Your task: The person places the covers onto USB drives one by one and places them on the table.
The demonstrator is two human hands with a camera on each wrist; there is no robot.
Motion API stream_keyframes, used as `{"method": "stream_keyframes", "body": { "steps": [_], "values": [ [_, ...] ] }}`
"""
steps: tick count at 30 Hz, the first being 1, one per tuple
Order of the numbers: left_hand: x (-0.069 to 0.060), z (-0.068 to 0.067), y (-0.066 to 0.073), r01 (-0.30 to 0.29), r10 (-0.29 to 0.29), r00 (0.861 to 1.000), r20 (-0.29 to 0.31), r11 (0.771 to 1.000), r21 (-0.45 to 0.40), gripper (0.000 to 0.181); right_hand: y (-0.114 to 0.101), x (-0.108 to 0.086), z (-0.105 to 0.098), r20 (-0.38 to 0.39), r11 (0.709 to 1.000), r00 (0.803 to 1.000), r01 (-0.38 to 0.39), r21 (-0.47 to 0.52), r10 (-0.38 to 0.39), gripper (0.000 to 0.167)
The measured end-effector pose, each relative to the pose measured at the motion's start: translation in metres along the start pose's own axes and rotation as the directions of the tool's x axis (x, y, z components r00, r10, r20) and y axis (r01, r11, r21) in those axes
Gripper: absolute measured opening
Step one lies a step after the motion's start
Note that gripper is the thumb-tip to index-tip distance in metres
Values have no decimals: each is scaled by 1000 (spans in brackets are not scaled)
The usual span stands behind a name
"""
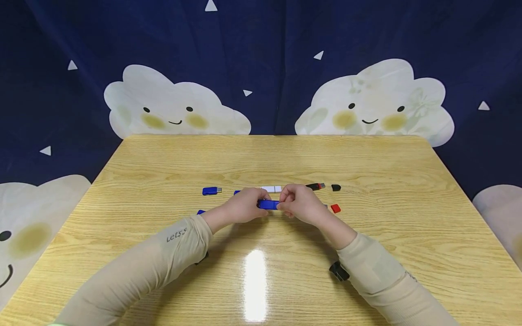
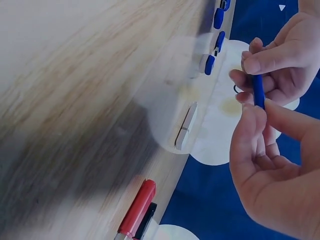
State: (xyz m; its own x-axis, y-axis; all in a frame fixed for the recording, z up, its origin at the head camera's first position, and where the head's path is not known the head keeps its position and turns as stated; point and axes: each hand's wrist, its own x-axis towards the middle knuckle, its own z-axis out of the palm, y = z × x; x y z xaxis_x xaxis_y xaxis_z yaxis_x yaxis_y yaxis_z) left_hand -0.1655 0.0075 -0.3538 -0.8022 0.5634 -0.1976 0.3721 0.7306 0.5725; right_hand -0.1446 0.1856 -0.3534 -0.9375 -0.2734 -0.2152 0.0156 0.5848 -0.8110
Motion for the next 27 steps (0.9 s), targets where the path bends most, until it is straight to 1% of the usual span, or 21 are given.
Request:
{"method": "stream_keyframes", "body": {
  "steps": [4,8,11,14,18,22,27],
  "values": [
    [-4,-1,2,34,-32,999,-27,997,69,19,-1,-1,-1,17,1000,1000,-5,-11,5,11],
    [-5,0,-1,36,-29,998,-53,991,128,17,0,-1,-1,45,1000,999,2,-3,-1,12],
    [-6,1,-3,36,-26,997,-67,987,155,15,2,-1,0,70,1000,998,8,-14,-7,15],
    [-5,1,-3,44,-31,997,-73,984,172,15,3,-1,1,74,998,997,24,-66,-20,17],
    [-5,2,-4,55,-44,997,-64,980,189,16,4,0,2,50,989,998,47,-140,-40,14],
    [-5,2,-4,76,-63,996,-65,974,212,15,4,0,3,36,981,998,66,-182,-60,12],
    [-6,1,-4,95,-83,994,-64,971,218,15,3,0,4,25,969,998,69,-238,-65,12]
  ]
}}
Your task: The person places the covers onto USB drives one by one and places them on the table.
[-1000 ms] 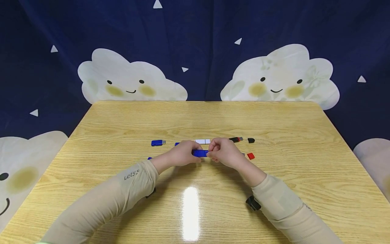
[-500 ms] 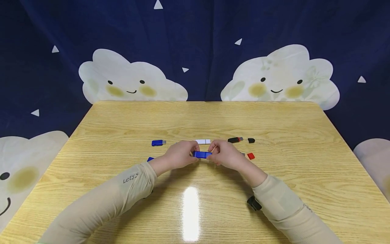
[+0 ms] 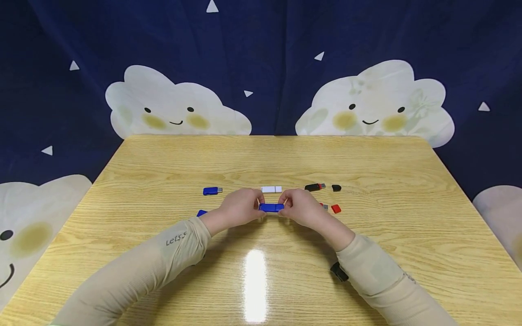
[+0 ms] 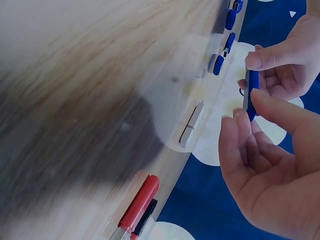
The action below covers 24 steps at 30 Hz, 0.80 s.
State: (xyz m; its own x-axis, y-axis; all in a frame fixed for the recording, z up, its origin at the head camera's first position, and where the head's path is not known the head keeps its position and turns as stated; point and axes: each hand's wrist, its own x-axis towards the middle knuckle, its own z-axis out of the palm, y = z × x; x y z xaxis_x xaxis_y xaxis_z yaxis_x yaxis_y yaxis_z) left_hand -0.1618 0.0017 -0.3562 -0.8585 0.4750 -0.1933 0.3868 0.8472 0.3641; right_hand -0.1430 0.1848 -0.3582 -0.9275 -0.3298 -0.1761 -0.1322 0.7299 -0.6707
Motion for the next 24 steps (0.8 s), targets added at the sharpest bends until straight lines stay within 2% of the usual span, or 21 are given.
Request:
{"method": "stream_keyframes", "body": {
  "steps": [5,13,20,24],
  "values": [
    [1,3,1,-15,15,1000,4,1000,10,14,0,1,2,-21,998,1000,-3,-62,1,12],
    [3,4,4,-20,20,1000,5,999,34,11,-1,4,4,-42,995,999,-17,-96,13,13],
    [7,7,5,-24,23,1000,3,996,86,25,1,7,6,-42,991,999,-28,-131,22,20],
    [9,8,6,-25,26,1000,-2,995,92,26,3,9,7,-41,987,999,-39,-158,33,21]
  ]
}}
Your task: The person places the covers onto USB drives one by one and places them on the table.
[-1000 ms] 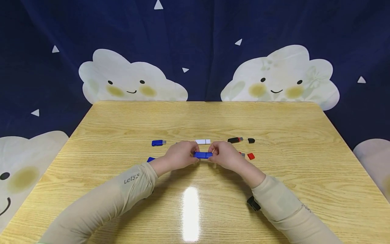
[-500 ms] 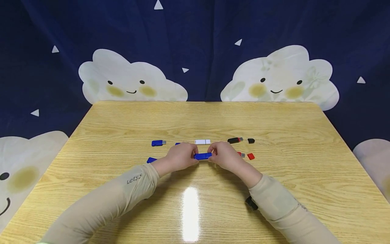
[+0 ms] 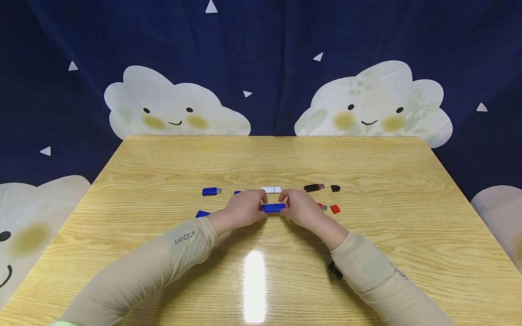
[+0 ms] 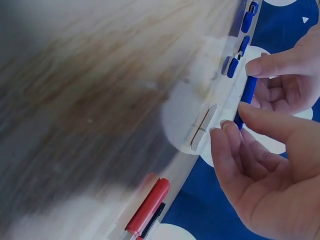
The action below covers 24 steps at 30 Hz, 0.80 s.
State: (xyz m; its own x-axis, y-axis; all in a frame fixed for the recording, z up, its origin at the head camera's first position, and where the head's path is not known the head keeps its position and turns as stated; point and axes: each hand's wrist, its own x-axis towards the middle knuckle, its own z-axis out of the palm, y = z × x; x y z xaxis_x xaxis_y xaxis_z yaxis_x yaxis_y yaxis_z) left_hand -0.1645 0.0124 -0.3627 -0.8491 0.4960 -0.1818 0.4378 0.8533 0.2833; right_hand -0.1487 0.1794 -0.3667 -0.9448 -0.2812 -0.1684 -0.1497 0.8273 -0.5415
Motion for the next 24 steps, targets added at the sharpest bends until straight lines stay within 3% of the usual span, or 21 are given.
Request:
{"method": "stream_keyframes", "body": {
  "steps": [8,24],
  "values": [
    [1,1,0,-8,8,1000,-6,1000,7,14,-1,5,3,20,998,999,-36,-56,37,19],
    [5,8,-2,-17,17,1000,-4,999,39,8,2,15,8,32,987,999,32,-159,-27,10]
  ]
}}
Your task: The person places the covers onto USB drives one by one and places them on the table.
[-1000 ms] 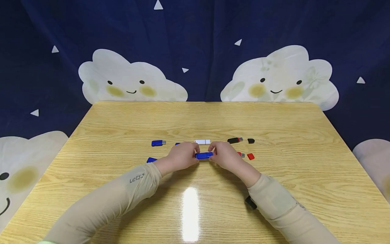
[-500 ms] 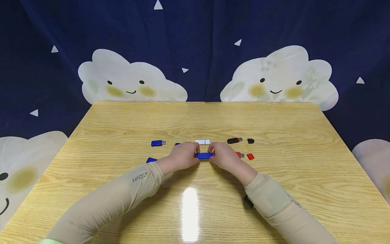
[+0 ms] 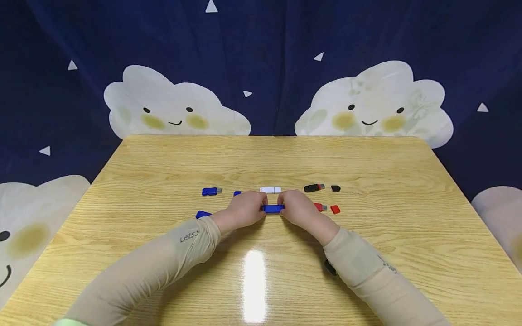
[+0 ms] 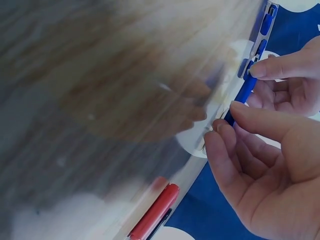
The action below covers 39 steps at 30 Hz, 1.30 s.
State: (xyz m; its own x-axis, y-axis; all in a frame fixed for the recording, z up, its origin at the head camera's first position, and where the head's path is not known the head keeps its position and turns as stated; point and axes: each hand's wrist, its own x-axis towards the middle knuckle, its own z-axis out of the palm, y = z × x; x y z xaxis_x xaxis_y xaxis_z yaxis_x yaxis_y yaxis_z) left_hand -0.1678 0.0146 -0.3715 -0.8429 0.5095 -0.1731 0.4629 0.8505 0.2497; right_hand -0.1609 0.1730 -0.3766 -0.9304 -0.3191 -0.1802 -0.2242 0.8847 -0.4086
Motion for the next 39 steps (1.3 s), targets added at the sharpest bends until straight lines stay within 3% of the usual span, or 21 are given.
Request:
{"method": "stream_keyframes", "body": {
  "steps": [12,25,39],
  "values": [
    [0,2,-1,6,-7,1000,29,1000,16,8,-3,0,-1,0,998,999,48,-30,-48,10],
    [1,6,-1,-2,1,1000,21,999,32,9,0,1,1,-1,998,999,49,-26,-49,8],
    [2,8,-2,-12,12,1000,1,1000,-7,5,2,2,3,13,1000,1000,25,-12,-25,10]
  ]
}}
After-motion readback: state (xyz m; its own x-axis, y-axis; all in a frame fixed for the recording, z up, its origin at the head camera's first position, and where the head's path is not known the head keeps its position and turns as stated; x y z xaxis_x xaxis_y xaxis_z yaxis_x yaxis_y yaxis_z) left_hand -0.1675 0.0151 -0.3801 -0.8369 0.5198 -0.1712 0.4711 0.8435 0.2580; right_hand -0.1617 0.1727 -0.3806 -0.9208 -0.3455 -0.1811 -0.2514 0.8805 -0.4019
